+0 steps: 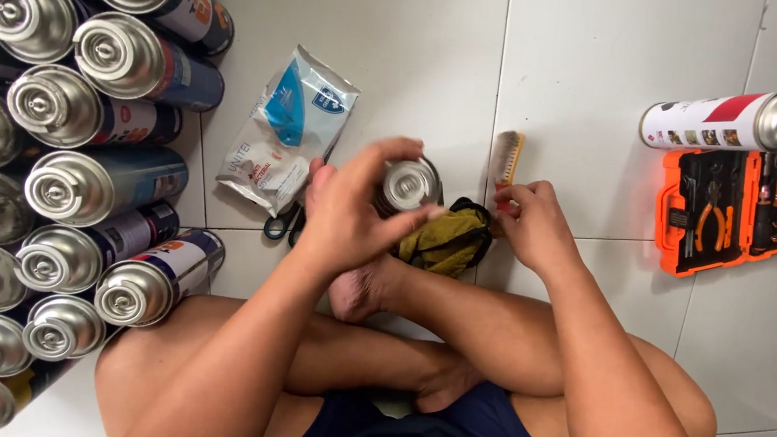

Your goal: Cleaning the valve and rim of spray cans using a brush, toothpick, and cloth to remove debris.

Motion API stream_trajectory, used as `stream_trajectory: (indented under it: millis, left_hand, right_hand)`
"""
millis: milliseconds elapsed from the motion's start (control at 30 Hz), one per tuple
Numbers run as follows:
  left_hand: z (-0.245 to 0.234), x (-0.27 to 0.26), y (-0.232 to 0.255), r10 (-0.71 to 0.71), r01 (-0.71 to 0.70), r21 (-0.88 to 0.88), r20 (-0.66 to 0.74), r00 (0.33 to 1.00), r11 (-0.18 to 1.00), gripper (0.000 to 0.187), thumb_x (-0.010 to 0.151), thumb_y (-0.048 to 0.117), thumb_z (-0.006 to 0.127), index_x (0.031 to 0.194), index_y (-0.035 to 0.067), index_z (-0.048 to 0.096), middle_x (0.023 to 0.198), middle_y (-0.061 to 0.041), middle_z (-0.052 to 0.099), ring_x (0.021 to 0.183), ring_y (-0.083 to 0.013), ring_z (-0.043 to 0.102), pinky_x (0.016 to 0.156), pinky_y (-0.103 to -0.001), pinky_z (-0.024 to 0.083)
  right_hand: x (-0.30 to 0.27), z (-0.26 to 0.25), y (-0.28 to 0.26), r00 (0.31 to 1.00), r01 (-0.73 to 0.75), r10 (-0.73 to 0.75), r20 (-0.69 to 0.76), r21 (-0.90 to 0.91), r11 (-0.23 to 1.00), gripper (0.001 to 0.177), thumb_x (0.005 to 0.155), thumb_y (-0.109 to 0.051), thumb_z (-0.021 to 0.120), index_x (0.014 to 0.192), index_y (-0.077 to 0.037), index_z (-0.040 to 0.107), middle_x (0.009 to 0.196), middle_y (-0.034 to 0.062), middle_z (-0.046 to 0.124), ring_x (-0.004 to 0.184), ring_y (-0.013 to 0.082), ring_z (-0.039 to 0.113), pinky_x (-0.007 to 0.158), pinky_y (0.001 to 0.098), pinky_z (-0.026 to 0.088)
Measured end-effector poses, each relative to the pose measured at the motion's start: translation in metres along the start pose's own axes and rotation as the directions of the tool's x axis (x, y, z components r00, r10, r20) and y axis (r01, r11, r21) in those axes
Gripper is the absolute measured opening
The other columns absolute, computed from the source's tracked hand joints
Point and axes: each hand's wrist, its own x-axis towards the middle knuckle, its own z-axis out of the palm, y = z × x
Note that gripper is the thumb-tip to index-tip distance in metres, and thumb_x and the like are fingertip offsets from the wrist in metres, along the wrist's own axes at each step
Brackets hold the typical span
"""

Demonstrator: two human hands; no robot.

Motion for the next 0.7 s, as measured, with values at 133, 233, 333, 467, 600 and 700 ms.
stream_trajectory:
  millis: [133, 233, 333, 467, 600, 700]
  left_hand:
    - [-0.019, 0.009, -0.002, 0.003, -0.004, -0.005, -0.113, 0.994, 1.000, 0.059, 0.081, 0.028, 0.091, 0.129, 0.011, 0.060, 0.126, -0.014, 0.070, 0.122, -0.0355, 0.067, 0.105, -0.047, 0.051]
    - [-0.031, 0.012, -0.002, -0.002, 0.006, 0.020, -0.216, 0.976, 1.000, 0.056, 0.082, 0.022, 0.093, 0.125, 0.008, 0.060, 0.122, -0.015, 0.069, 0.121, -0.0362, 0.067, 0.107, -0.046, 0.049]
    - [-0.032, 0.010, -0.009, -0.014, 0.021, 0.025, -0.273, 0.962, 0.999, 0.058, 0.081, 0.024, 0.094, 0.126, 0.010, 0.059, 0.122, -0.009, 0.068, 0.120, -0.0319, 0.067, 0.107, -0.043, 0.049]
    - [-0.022, 0.012, -0.010, 0.054, -0.042, 0.068, -0.198, 0.979, 0.997, 0.059, 0.076, 0.024, 0.094, 0.125, 0.011, 0.063, 0.118, -0.011, 0.068, 0.117, -0.0354, 0.067, 0.105, -0.047, 0.050]
    - [-0.019, 0.009, -0.002, 0.050, -0.041, 0.122, -0.075, 0.996, 0.992, 0.063, 0.078, 0.029, 0.091, 0.131, 0.014, 0.062, 0.119, -0.011, 0.064, 0.110, -0.0380, 0.066, 0.099, -0.052, 0.052]
    - [-0.017, 0.006, -0.002, 0.004, 0.001, 0.144, -0.034, 0.999, 0.990, 0.059, 0.079, 0.030, 0.088, 0.131, 0.017, 0.063, 0.117, -0.012, 0.062, 0.106, -0.0408, 0.065, 0.097, -0.054, 0.052]
  right_hand:
    - [-0.003, -0.005, -0.009, 1.000, 0.011, -0.011, 0.003, -0.039, 0.999, 0.021, 0.097, -0.015, 0.069, 0.116, -0.007, 0.073, 0.117, 0.0173, 0.060, 0.102, 0.0328, 0.070, 0.084, 0.0417, 0.058]
    - [-0.002, 0.004, -0.001, 0.967, 0.101, -0.163, -0.196, -0.291, 0.951, 0.018, 0.093, -0.027, 0.073, 0.103, -0.012, 0.072, 0.110, 0.0159, 0.058, 0.100, 0.0427, 0.066, 0.085, 0.0500, 0.054]
    - [-0.003, 0.024, -0.016, 0.826, 0.399, -0.442, -0.350, -0.190, 0.897, 0.015, 0.095, -0.018, 0.072, 0.107, -0.009, 0.068, 0.098, 0.0135, 0.055, 0.094, 0.0409, 0.063, 0.082, 0.0478, 0.051]
    - [-0.027, 0.053, -0.078, 0.755, 0.605, -0.584, -0.297, -0.028, 0.796, 0.024, 0.089, -0.014, 0.068, 0.113, -0.009, 0.070, 0.104, 0.0144, 0.065, 0.101, 0.0386, 0.067, 0.087, 0.0490, 0.053]
    - [-0.034, 0.066, -0.117, 0.807, 0.590, -0.586, -0.071, 0.077, 0.804, 0.033, 0.099, -0.023, 0.060, 0.123, -0.002, 0.065, 0.108, 0.0190, 0.068, 0.104, 0.0441, 0.067, 0.088, 0.0519, 0.054]
    - [-0.034, 0.064, -0.123, 0.849, 0.528, -0.527, -0.050, 0.126, 0.840, 0.032, 0.098, -0.024, 0.060, 0.122, -0.004, 0.066, 0.106, 0.0183, 0.069, 0.104, 0.0438, 0.068, 0.087, 0.0524, 0.054]
